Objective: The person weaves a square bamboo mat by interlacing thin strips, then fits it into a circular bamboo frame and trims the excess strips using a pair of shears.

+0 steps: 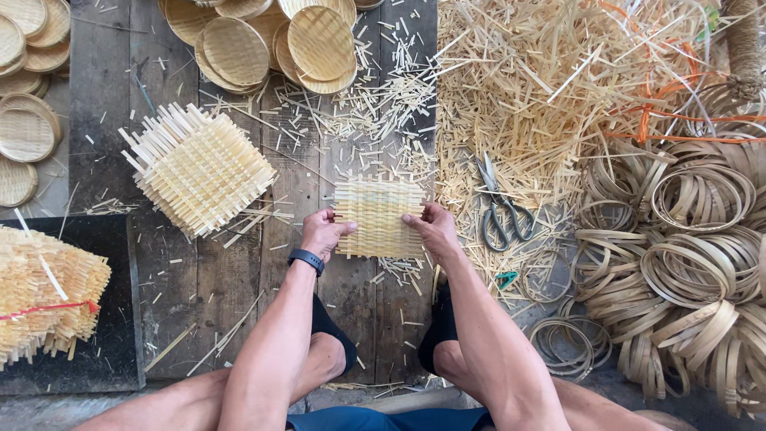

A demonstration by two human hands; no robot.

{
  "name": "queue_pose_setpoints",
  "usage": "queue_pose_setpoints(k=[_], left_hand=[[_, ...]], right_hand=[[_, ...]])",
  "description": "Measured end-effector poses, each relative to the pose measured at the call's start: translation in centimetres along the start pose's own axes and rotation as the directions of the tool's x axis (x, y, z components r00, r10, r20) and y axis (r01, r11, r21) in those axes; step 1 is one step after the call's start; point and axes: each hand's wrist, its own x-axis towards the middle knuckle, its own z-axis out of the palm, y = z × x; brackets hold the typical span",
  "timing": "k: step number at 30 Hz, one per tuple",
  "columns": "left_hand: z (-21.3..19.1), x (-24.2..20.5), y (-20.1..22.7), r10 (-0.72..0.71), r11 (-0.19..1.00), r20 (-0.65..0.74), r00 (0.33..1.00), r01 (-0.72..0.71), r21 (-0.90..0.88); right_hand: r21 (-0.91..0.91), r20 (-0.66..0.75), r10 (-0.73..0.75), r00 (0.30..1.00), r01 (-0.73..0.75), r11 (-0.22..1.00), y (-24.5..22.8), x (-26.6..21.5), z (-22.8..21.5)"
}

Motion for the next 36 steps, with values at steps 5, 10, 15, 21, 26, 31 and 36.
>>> queue_pose_setpoints(k=[5, 10, 15, 21, 26, 31, 36], left_hand=[[0.2, -0.8, 1.2, -0.028, 0.999, -0.005, 1.0, 0.028, -0.021], [0.3, -1.4, 1.9, -0.065, 0.997, -0.021, 0.998, 0.066, 0.037], [0.6, -1.1, 1.2, -0.037, 0.999, -0.021, 0.999, 0.037, -0.001], [-0.1, 0.0, -0.8, -0.007, 0.995, 0.021, 1.0, 0.009, -0.094], [-0.1, -0.3, -0.2, 0.018, 0.996, 0.001, 1.0, -0.018, -0.084], [-0.1, -1.6, 2.0, -0.007, 0.996, -0.212, 0.977, 0.026, 0.088], [-1.7, -1.1, 3.1, 0.281, 0.955, -0.379, 0.882, -0.216, 0.204]], right_hand=[[-0.008, -0.003, 0.031, 1.0, -0.031, 0.999, 0.2, -0.2, 0.0], [-0.034, -0.029, 0.023, 0.999, -0.024, 0.999, 0.1, -0.3, 0.1], [-0.054, -0.054, 0.013, 0.998, -0.016, 0.998, 0.7, 0.0, -0.3], [-0.086, -0.058, -0.149, 0.987, 0.144, 0.986, 3.4, 1.2, -1.1], [-0.348, -0.701, -0.357, 0.617, 0.14, 0.927, 6.7, 3.3, -9.6], [-0.459, -0.774, 0.01, 0.633, -0.573, 0.679, 10.0, -2.7, -22.8], [-0.677, -0.658, 0.053, 0.751, -0.621, 0.394, 11.6, -5.5, -23.8]])
